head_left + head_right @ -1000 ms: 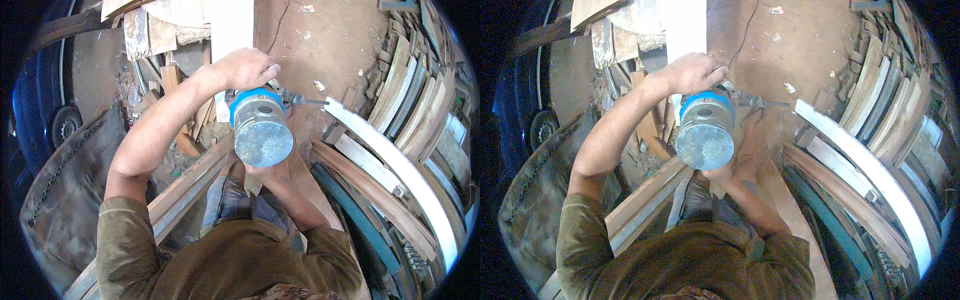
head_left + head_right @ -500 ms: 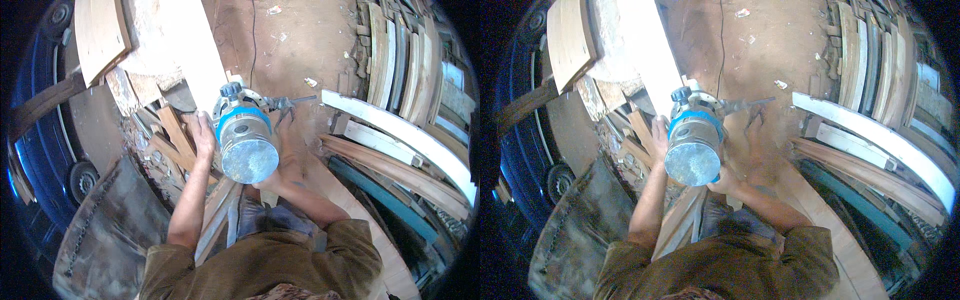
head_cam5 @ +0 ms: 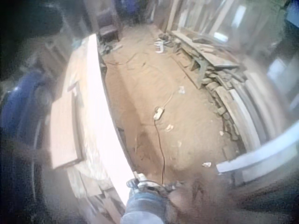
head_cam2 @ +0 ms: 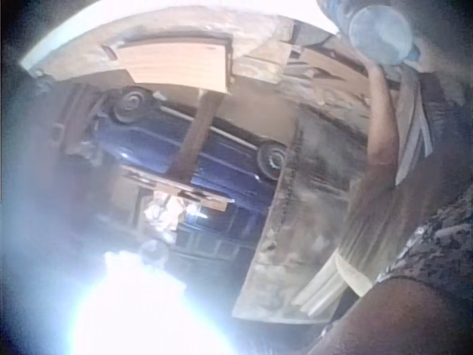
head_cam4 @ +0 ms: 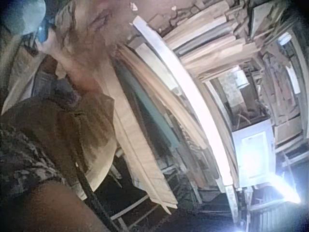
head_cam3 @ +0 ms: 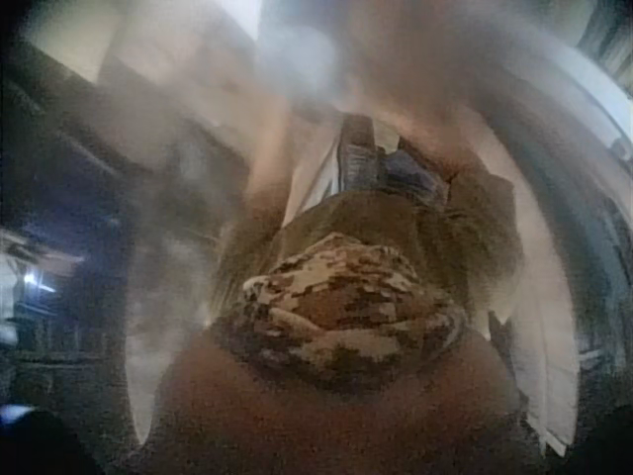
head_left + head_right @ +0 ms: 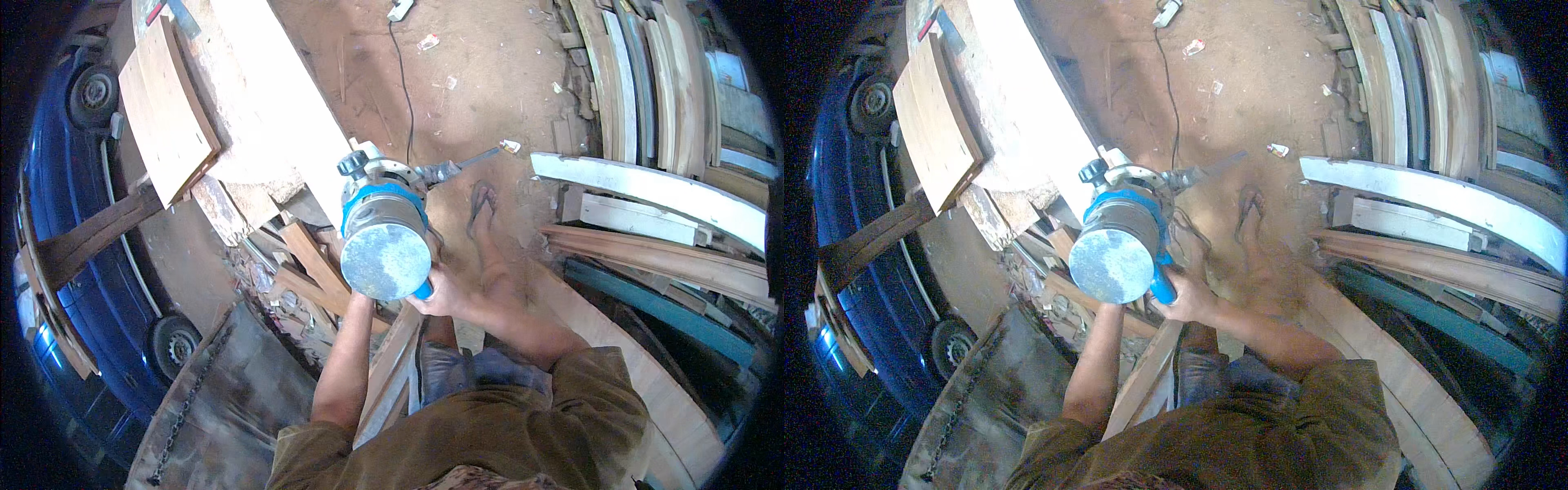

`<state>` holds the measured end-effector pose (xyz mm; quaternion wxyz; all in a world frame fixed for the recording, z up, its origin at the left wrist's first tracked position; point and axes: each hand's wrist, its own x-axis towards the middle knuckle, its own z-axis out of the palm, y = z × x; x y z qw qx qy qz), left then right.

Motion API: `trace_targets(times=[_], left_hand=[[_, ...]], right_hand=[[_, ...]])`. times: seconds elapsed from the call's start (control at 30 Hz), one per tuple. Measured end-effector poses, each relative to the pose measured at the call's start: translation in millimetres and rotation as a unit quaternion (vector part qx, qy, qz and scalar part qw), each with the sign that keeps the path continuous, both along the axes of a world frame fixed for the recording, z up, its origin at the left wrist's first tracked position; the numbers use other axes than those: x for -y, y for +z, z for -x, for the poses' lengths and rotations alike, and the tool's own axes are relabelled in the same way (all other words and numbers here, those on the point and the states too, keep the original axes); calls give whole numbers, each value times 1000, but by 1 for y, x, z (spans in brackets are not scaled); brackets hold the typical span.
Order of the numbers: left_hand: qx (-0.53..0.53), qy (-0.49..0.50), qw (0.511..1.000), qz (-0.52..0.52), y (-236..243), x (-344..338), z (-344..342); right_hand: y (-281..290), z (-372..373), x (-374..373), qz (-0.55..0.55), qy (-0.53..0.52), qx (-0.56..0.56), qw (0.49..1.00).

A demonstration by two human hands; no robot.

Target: The person uses a handheld electric router to shape the edges of several long wooden planks. They move the tool along the length of each plank, then flip the wood over to process the opposite side. The person handles the planks one at a time, placing them on a workbench and moving them aside after routing.

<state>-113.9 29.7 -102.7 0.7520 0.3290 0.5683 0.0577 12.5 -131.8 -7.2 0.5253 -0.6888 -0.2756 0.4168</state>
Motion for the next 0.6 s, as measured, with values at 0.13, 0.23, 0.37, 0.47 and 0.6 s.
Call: trace_targets(times=[0.13,0.23,0.37,0.47,0.6], left_hand=[[-2,-5,1000,-22,-9,-5,-2],[-6,-2,998,-67,-16,-5,-5],[-30,-5,973,-229,-21,-2,-8],[-24,-33,911,-411,-16,-3,-19],[-187,-257,834,-451,-45,-23,9]], right_hand=[[-4,-9,-17,6,-6,20,1000],[7,-23,-32,15,-12,9,1000],[8,-38,-49,-24,-5,-19,1000],[10,-46,-61,-42,-28,18,999],[24,-59,-73,-29,-12,26,999]])
